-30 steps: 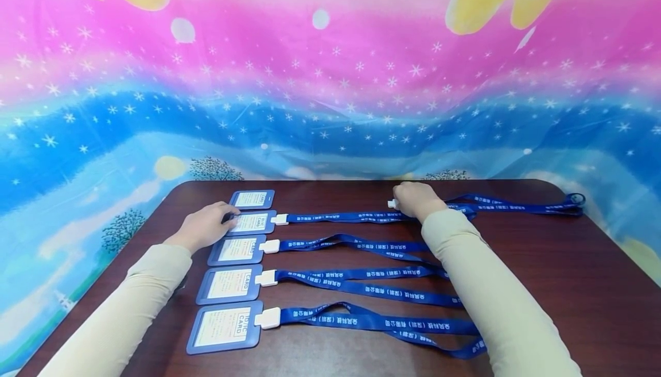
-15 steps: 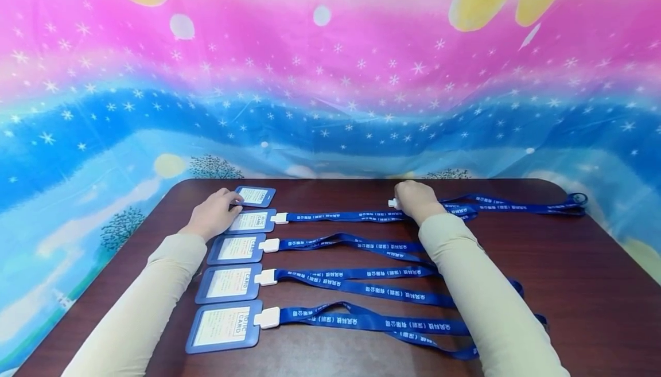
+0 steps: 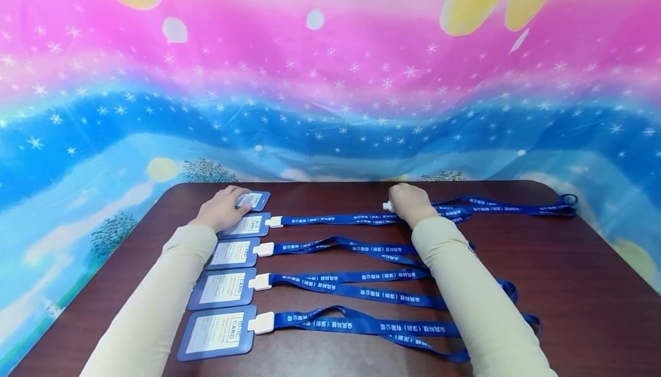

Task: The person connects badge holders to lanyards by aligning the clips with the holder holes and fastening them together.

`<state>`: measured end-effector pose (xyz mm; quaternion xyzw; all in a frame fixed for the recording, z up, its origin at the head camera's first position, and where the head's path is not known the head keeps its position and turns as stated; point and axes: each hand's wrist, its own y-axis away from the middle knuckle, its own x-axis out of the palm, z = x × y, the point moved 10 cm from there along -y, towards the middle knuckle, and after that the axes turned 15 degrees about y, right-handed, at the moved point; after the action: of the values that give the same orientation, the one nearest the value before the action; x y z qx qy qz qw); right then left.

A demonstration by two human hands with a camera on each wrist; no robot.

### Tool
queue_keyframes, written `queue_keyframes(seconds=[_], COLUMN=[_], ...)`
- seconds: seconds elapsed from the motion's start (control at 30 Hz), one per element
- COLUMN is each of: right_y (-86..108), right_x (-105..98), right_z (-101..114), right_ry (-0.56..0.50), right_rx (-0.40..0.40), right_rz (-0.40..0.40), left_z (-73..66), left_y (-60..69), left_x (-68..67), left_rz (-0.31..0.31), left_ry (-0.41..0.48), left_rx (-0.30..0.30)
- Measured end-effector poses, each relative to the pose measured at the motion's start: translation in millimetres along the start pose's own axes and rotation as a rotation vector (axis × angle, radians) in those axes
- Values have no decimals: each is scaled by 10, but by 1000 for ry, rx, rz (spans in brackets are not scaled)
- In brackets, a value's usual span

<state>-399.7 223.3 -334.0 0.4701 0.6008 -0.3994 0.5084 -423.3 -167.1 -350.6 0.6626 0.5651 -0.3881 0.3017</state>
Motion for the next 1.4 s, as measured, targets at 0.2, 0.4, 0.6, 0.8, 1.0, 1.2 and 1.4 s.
queue_keyframes(seconds=[0.2, 0.4, 0.6, 0.8, 1.0, 1.2, 1.4], right_y=[-32, -22, -24, -28, -22, -27, -31], right_x=[14, 15, 13, 33, 18, 0, 31], right_z=[6, -16, -7, -18, -3, 5, -5], right_ry=[8, 20, 35, 38, 38, 44, 23], right_rx=[5, 14, 7, 7, -1, -7, -27], right_rz=[-14, -15, -22, -17, -29, -20, -2], left_z=[108, 91, -25, -147, -256, -299, -283], left_y=[-88, -114, -77, -50, -31, -25, -16], left_x=[97, 164, 100, 94, 84, 83, 88], left_rz=[49, 83, 73, 83, 59, 39, 37], left_ry=[-30, -31, -44, -33, -76, -114, -84], left_rx=[-40, -57, -79, -135, -151, -150, -157])
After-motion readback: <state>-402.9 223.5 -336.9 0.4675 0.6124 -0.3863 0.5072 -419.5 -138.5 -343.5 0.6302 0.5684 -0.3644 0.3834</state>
